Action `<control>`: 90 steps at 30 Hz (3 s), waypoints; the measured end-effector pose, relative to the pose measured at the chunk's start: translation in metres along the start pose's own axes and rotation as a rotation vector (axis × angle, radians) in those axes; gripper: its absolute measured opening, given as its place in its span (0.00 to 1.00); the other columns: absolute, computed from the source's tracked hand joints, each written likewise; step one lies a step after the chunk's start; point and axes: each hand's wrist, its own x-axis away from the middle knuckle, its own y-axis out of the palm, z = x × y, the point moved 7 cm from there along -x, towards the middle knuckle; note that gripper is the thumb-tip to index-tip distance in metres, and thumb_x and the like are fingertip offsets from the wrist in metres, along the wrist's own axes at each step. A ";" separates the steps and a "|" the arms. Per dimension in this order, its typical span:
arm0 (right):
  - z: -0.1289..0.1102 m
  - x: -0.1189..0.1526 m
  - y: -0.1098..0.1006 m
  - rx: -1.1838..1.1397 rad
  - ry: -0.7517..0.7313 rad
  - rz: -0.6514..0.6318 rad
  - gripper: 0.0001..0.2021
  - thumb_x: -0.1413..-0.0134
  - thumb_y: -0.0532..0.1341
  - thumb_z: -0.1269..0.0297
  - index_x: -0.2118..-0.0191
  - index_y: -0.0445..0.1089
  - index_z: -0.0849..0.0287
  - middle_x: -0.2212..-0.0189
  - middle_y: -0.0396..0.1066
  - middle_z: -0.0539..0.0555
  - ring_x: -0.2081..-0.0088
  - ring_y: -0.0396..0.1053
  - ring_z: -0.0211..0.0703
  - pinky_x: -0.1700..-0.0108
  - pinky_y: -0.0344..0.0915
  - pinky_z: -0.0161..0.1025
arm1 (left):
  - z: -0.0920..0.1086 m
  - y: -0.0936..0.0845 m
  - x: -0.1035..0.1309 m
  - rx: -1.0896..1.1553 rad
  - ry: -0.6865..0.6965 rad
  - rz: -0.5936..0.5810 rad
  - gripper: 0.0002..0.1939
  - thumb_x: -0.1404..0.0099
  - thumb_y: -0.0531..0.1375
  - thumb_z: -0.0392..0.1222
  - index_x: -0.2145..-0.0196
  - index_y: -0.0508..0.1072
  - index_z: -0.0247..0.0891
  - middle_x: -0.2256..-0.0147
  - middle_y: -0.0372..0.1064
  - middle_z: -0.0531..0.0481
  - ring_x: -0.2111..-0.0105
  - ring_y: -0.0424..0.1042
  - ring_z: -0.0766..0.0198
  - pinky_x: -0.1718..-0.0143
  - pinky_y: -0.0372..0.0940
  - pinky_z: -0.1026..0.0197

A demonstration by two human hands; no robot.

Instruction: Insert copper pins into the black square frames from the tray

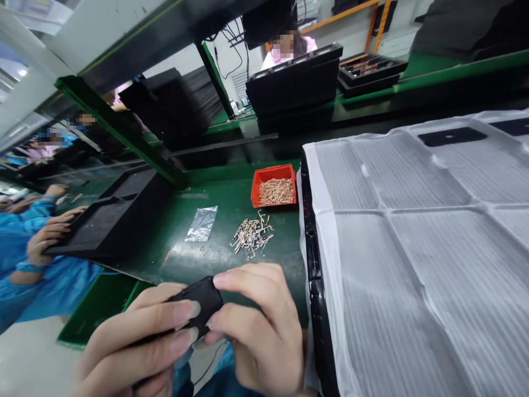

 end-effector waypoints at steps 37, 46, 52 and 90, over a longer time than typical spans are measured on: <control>0.005 0.014 0.003 0.168 0.100 0.307 0.12 0.35 0.62 0.81 0.67 0.72 0.57 0.58 0.76 0.53 0.58 0.77 0.43 0.58 0.80 0.46 | -0.002 0.015 -0.030 -0.055 -0.116 -0.154 0.14 0.26 0.66 0.52 0.62 0.84 0.41 0.65 0.84 0.48 0.70 0.84 0.59 0.68 0.82 0.58; 0.009 0.006 0.006 0.169 0.074 0.186 0.10 0.31 0.61 0.77 0.65 0.74 0.60 0.65 0.79 0.53 0.61 0.78 0.42 0.59 0.80 0.43 | -0.002 0.023 -0.032 0.010 -0.127 -0.139 0.12 0.25 0.66 0.47 0.61 0.83 0.35 0.71 0.83 0.50 0.74 0.82 0.67 0.74 0.76 0.71; 0.009 0.003 0.010 0.069 0.120 0.232 0.16 0.30 0.59 0.78 0.72 0.70 0.61 0.76 0.71 0.50 0.71 0.70 0.38 0.65 0.75 0.40 | -0.003 0.026 -0.024 0.005 -0.075 -0.131 0.13 0.25 0.65 0.48 0.62 0.82 0.37 0.70 0.83 0.51 0.74 0.83 0.66 0.73 0.77 0.67; 0.007 0.004 0.017 -0.039 0.116 0.292 0.18 0.41 0.54 0.88 0.76 0.64 0.60 0.78 0.67 0.48 0.73 0.67 0.35 0.69 0.70 0.39 | 0.003 0.028 -0.018 -0.109 -0.049 -0.074 0.16 0.25 0.66 0.51 0.66 0.82 0.37 0.70 0.83 0.52 0.75 0.82 0.68 0.73 0.75 0.65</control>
